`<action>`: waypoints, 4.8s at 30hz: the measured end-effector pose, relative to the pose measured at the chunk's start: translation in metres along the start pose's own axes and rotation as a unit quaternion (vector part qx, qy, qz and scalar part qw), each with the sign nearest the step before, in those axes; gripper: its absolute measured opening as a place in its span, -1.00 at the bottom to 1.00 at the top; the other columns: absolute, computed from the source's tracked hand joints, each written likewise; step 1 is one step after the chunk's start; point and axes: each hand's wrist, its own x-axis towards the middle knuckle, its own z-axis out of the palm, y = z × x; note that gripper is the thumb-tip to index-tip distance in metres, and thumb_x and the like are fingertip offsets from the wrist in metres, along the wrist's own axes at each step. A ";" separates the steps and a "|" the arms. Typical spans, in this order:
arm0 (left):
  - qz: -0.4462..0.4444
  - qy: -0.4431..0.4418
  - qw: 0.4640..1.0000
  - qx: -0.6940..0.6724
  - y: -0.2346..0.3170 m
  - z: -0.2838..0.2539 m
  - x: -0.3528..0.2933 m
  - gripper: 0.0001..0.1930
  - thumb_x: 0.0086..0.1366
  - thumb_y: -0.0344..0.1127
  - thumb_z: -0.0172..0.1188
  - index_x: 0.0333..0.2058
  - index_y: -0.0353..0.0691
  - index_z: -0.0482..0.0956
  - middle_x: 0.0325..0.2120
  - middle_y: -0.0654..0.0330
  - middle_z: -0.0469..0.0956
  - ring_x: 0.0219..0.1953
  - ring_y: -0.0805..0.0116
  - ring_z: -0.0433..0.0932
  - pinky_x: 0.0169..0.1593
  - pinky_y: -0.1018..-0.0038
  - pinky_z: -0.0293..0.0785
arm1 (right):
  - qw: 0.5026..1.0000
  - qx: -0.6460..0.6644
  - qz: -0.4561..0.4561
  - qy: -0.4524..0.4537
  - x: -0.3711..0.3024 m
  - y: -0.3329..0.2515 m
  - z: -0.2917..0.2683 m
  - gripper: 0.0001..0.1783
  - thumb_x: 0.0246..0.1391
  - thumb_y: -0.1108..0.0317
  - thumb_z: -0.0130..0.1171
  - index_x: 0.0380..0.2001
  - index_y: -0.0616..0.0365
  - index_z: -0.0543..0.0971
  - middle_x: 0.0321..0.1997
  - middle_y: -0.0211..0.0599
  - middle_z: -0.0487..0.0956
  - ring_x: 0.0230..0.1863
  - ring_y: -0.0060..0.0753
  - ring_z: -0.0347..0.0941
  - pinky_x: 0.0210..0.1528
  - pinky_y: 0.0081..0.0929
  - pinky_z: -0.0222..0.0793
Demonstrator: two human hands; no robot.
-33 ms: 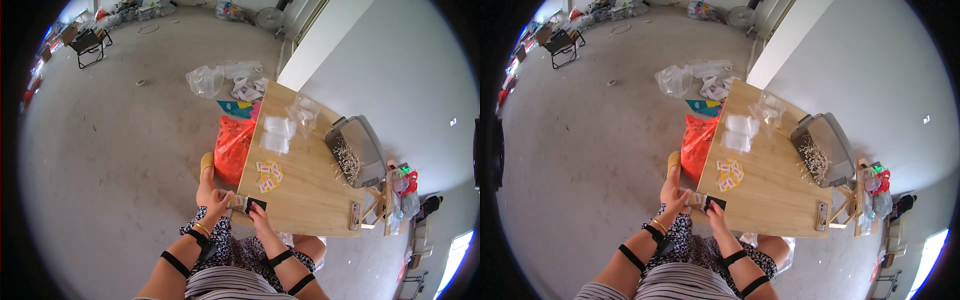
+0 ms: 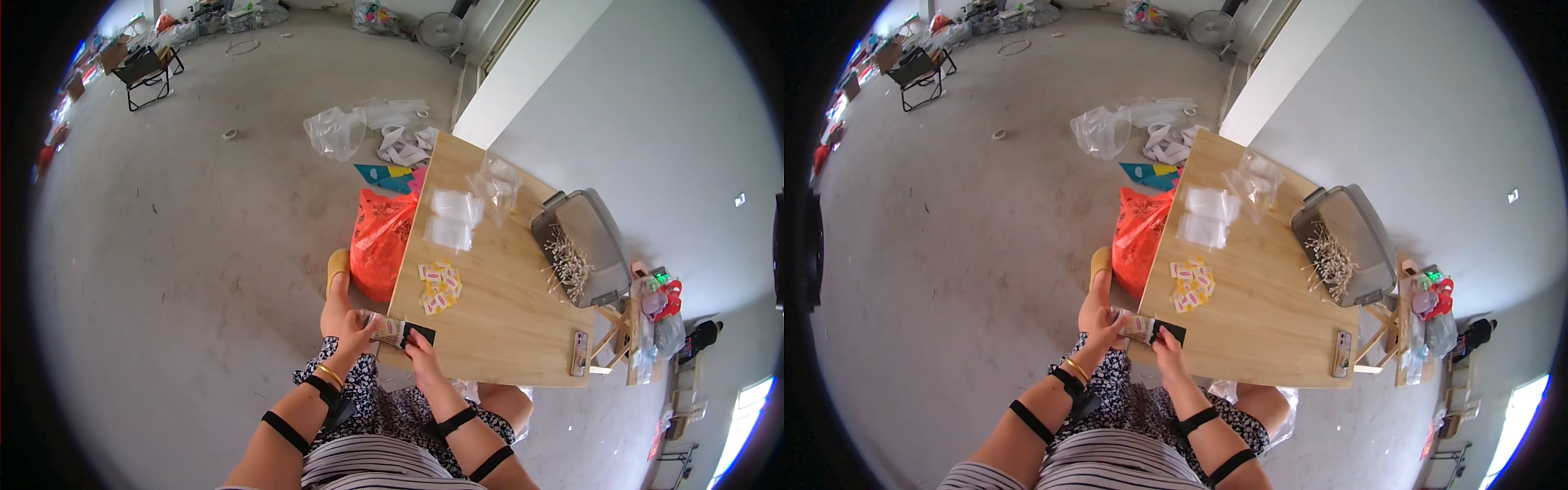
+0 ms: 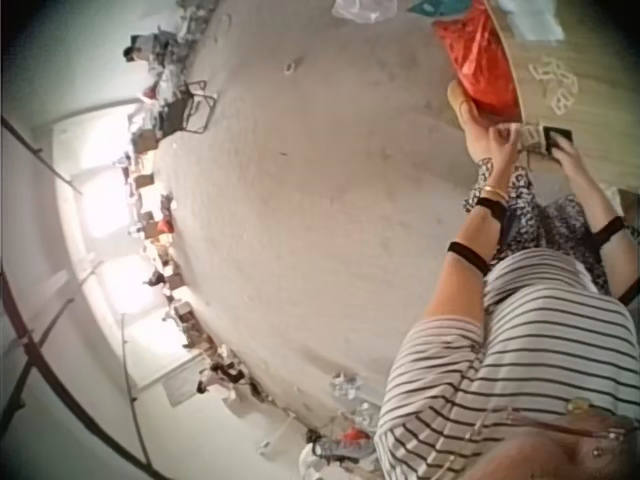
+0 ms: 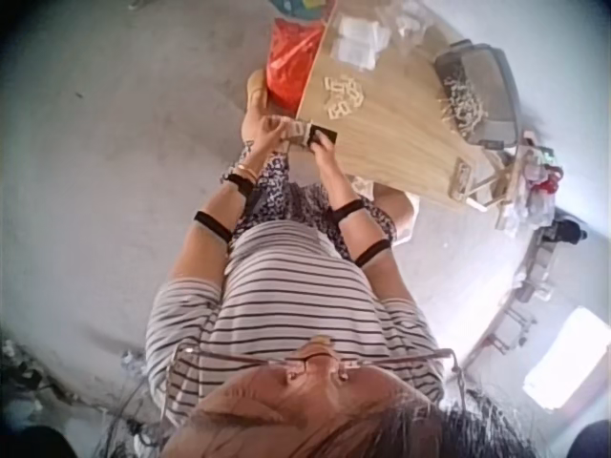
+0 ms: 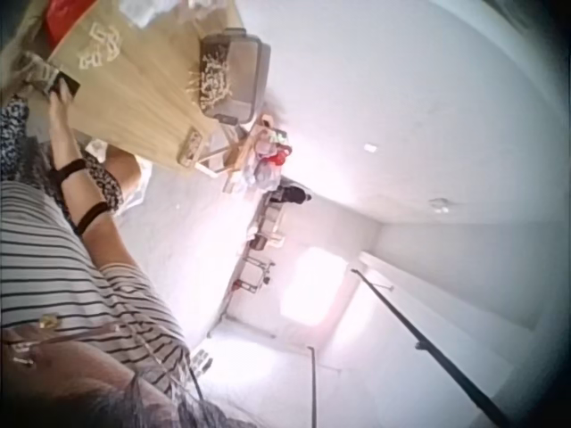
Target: Packaging cotton swabs into small clear plastic bags and sealing them with stickers.
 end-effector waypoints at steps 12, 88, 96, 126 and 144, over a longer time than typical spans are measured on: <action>0.009 -0.072 0.995 -0.067 -0.017 -0.008 0.005 -0.75 0.28 -0.30 0.38 -0.20 -0.31 0.56 -0.37 0.23 0.65 -0.36 0.50 0.60 -0.25 0.54 0.55 | 0.971 -0.207 -0.060 0.101 -0.006 -0.011 0.068 -0.44 0.03 0.51 0.07 0.17 0.38 0.49 0.02 -0.11 0.61 0.06 -0.29 0.52 0.13 -0.43 0.40; 0.092 -0.470 0.859 0.179 0.180 0.042 -0.217 -0.67 0.34 -0.28 0.31 -0.02 -0.32 0.56 -0.20 0.21 0.67 -0.17 0.46 0.67 -0.17 0.53 0.67 | 0.718 -0.431 -0.544 0.040 -0.258 -0.222 -0.098 -0.84 0.02 0.26 0.33 -0.33 0.04 0.63 -0.21 -0.31 0.45 -0.05 -0.13 0.35 0.06 -0.22 0.30; 0.100 -0.464 0.863 0.172 0.174 0.044 -0.217 -0.69 0.34 -0.28 0.31 -0.04 -0.36 0.58 -0.19 0.21 0.67 -0.14 0.49 0.64 -0.12 0.52 0.65 | 0.698 -0.455 -0.552 0.031 -0.267 -0.225 -0.102 -0.81 0.02 0.22 0.34 -0.40 0.07 0.62 -0.18 -0.31 0.47 -0.01 -0.14 0.36 0.06 -0.20 0.28; 0.139 -0.489 0.859 0.063 0.160 0.038 -0.229 -0.67 0.38 -0.33 0.26 0.05 -0.30 0.51 -0.15 0.21 0.65 -0.13 0.41 0.65 -0.10 0.41 0.66 | 0.770 -0.253 -0.585 0.009 -0.265 -0.201 -0.101 -0.77 -0.01 0.42 0.35 -0.22 -0.01 0.74 -0.10 -0.35 0.65 -0.05 -0.20 0.49 0.04 -0.29 0.41; 0.238 -0.448 0.856 0.095 0.161 0.023 -0.234 -0.65 0.42 -0.19 0.23 0.01 -0.35 0.55 -0.29 0.39 0.61 -0.29 0.72 0.45 -0.20 0.70 0.40 | 0.826 -0.207 -0.524 -0.011 -0.274 -0.187 -0.098 -0.85 0.03 0.47 0.34 -0.28 0.10 0.69 -0.10 -0.31 0.64 -0.03 -0.18 0.51 0.06 -0.26 0.41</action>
